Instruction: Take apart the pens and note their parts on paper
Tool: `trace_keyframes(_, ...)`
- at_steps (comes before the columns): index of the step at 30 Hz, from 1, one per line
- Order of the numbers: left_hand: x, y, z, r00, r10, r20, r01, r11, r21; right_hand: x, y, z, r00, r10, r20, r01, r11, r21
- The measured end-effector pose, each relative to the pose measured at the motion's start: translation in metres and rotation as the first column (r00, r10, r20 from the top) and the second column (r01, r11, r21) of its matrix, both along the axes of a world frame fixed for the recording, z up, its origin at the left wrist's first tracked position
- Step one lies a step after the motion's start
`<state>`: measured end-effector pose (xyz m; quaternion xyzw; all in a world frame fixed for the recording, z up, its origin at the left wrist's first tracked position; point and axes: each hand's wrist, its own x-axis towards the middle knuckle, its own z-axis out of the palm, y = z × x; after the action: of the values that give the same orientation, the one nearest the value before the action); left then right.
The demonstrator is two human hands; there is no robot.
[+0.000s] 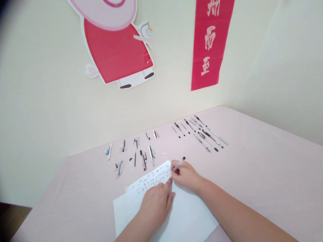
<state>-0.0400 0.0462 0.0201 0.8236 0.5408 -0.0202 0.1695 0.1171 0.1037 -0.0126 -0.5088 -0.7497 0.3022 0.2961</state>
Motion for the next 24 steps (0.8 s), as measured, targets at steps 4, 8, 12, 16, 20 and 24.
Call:
trace_keyframes(4,0.0002,-0.0010,0.0004,1.000,-0.001,0.010,0.001,1.000,0.000,0.0002,0.0007,-0.0011,1.000,0.005,-0.003,-0.005,1.000,0.007)
trace_keyframes(8,0.0005,-0.0018,0.0003,1.000,-0.004,0.009,0.004,1.000,0.000,0.0003,0.0012,-0.0030,1.000,0.018,-0.006,-0.018,1.000,0.002)
trace_keyframes(12,0.0002,-0.0005,-0.0007,1.000,-0.005,0.000,0.005,1.000,0.012,0.0011,0.0012,-0.0045,1.000,0.001,0.003,-0.001,1.000,0.011)
trace_keyframes(16,-0.0001,0.0008,-0.0012,1.000,-0.006,-0.001,0.006,1.000,0.013,0.0016,0.0017,-0.0060,1.000,0.021,0.004,-0.021,0.999,0.024)
trace_keyframes(20,0.0002,0.0004,-0.0009,1.000,-0.002,0.003,0.002,1.000,0.003,0.0015,0.0019,-0.0063,1.000,0.019,-0.005,-0.019,0.999,0.027)
trace_keyframes(24,-0.0003,-0.0008,-0.0012,1.000,-0.005,0.002,0.005,1.000,0.004,0.0014,0.0015,-0.0056,1.000,0.019,-0.024,-0.019,1.000,0.004)
